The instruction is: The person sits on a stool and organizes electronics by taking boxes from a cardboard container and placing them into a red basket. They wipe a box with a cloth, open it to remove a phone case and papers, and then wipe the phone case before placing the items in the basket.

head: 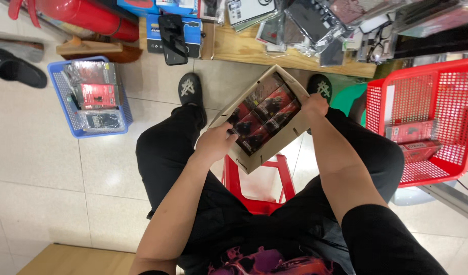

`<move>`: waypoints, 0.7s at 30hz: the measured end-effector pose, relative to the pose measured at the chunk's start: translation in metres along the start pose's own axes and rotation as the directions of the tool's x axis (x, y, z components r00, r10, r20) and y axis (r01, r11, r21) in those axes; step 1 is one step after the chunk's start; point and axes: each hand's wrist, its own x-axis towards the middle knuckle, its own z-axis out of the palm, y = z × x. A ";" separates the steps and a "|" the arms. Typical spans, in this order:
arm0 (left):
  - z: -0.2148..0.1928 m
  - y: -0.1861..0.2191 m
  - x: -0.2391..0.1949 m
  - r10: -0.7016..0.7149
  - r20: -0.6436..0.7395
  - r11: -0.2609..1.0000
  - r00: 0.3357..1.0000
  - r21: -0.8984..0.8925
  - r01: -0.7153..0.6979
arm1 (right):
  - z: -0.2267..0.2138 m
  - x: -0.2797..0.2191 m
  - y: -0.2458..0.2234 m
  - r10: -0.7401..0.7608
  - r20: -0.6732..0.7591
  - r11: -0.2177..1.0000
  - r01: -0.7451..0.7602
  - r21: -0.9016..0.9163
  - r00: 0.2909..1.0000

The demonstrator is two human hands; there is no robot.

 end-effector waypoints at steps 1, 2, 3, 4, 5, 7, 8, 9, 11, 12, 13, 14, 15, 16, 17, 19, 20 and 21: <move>0.002 -0.001 0.001 0.007 0.002 1.000 1.000 0.006 -0.007 | 0.004 0.000 0.004 0.006 -0.004 1.000 -0.006 0.006 1.000; 0.003 -0.002 0.002 0.014 -0.019 1.000 1.000 -0.015 -0.014 | 0.007 0.002 0.005 0.004 -0.007 1.000 -0.004 0.023 1.000; 0.004 -0.004 0.002 0.021 -0.039 0.999 0.999 -0.035 -0.023 | 0.011 0.003 0.006 0.002 -0.011 0.999 -0.001 0.040 1.000; 0.003 -0.002 0.001 0.025 -0.038 0.999 0.999 -0.032 -0.026 | 0.013 -0.001 0.006 0.005 -0.013 0.999 -0.005 0.043 1.000; 0.003 -0.001 -0.001 0.020 -0.046 0.999 0.999 -0.036 -0.021 | 0.015 -0.006 0.006 0.012 -0.023 1.000 -0.012 0.014 1.000; 0.004 -0.001 -0.002 0.023 -0.061 0.999 0.998 -0.034 -0.025 | 0.016 -0.009 0.007 0.018 -0.041 1.000 -0.019 -0.007 0.999; 0.005 -0.002 0.000 0.017 -0.060 0.999 0.998 -0.044 -0.020 | 0.016 -0.008 0.007 -0.033 0.013 0.999 0.033 -0.008 0.999; 0.006 -0.004 0.002 0.012 -0.058 0.999 0.998 -0.053 -0.015 | 0.016 -0.006 0.007 -0.084 0.066 0.996 0.084 -0.007 0.994; 0.008 -0.007 0.003 0.003 -0.068 0.997 0.998 -0.080 -0.008 | 0.011 -0.013 0.004 -0.115 0.077 0.993 0.114 0.010 0.990; 0.008 -0.008 0.004 0.000 -0.079 0.995 0.997 -0.102 -0.008 | 0.009 -0.017 0.002 -0.144 0.083 0.989 0.141 0.033 0.986; 0.011 -0.012 0.002 -0.001 -0.078 0.995 0.997 -0.099 -0.007 | 0.012 -0.020 0.004 -0.142 0.085 0.990 0.139 0.036 0.986; 0.012 -0.014 0.003 -0.006 -0.091 0.991 0.996 -0.137 -0.006 | 0.012 -0.022 0.004 -0.130 0.078 0.992 0.129 0.013 0.988; 0.012 -0.016 0.004 -0.013 -0.104 0.984 0.994 -0.176 -0.006 | 0.011 -0.024 0.003 -0.118 0.072 0.993 0.119 -0.010 0.990; 0.012 -0.016 0.001 -0.003 -0.110 0.986 0.994 -0.166 -0.015 | 0.019 -0.012 0.013 -0.116 0.064 0.993 0.117 0.001 0.991; 0.013 -0.016 -0.001 -0.029 -0.097 0.987 0.995 -0.159 0.014 | 0.026 0.001 0.023 -0.089 0.050 0.996 0.089 -0.003 0.995; 0.015 -0.019 -0.004 -0.056 -0.074 0.989 0.996 -0.141 0.045 | 0.038 0.014 0.036 -0.049 0.043 0.999 0.049 -0.002 0.998; 0.018 -0.021 -0.005 -0.052 -0.078 0.990 0.996 -0.135 0.041 | 0.041 0.015 0.041 -0.011 0.062 1.000 0.012 -0.012 0.998; 0.022 -0.023 -0.007 -0.049 -0.081 0.991 0.996 -0.130 0.038 | 0.044 0.016 0.046 0.027 0.082 0.999 -0.026 -0.023 0.996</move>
